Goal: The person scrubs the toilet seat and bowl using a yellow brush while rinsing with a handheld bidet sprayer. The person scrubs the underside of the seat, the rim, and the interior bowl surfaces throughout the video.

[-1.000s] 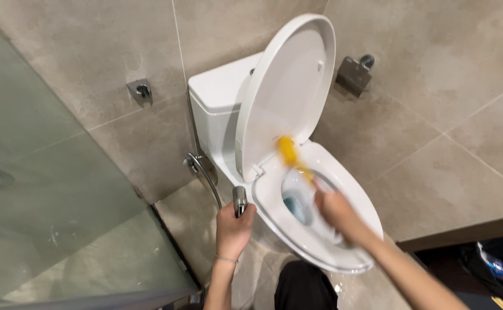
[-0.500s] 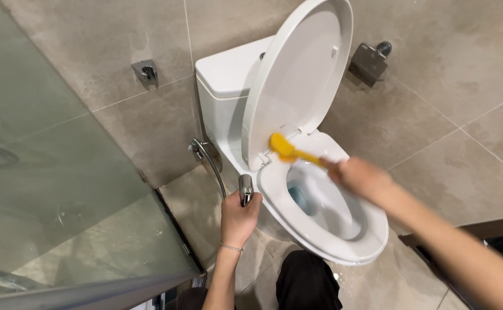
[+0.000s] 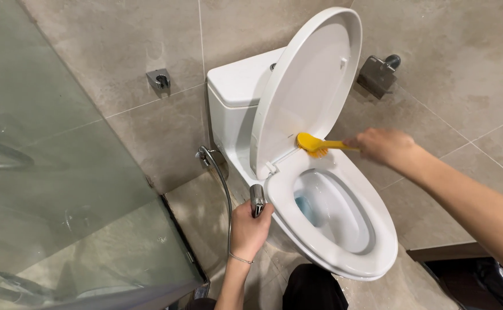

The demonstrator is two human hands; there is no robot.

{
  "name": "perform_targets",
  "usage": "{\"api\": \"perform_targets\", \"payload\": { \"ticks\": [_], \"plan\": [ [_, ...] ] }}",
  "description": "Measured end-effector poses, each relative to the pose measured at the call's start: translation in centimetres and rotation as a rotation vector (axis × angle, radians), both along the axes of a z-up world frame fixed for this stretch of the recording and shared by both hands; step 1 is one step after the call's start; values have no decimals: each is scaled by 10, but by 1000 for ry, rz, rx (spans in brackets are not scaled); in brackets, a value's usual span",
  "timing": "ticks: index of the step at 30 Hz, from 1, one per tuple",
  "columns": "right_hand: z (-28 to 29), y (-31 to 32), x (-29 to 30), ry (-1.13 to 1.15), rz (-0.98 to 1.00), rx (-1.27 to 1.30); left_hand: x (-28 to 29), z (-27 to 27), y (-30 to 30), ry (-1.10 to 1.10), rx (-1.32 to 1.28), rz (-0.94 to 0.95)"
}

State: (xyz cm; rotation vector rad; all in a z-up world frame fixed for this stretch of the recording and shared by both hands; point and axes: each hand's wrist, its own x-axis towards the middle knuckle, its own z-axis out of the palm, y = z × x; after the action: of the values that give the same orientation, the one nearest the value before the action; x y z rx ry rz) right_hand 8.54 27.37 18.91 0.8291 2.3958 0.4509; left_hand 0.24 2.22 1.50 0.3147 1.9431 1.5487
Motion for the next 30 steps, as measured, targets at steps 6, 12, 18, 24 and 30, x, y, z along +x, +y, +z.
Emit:
{"api": "perform_targets", "payload": {
  "ticks": [6,12,18,24,30],
  "plan": [
    [-44,-20,34,235,-131,-384,-9,-14,1,43,28,32],
    [-43,16,37,9,-203,-107,-11,-24,-3,79,-45,19],
    [-104,5,60,400,-330,-541,-14,-27,-5,102,50,55],
    [-77,-91,58,534,-658,-1007,-18,-23,2,41,66,130],
    [-144,-140,77,1017,-946,-1320,-16,-24,1,70,68,127]
  ]
}}
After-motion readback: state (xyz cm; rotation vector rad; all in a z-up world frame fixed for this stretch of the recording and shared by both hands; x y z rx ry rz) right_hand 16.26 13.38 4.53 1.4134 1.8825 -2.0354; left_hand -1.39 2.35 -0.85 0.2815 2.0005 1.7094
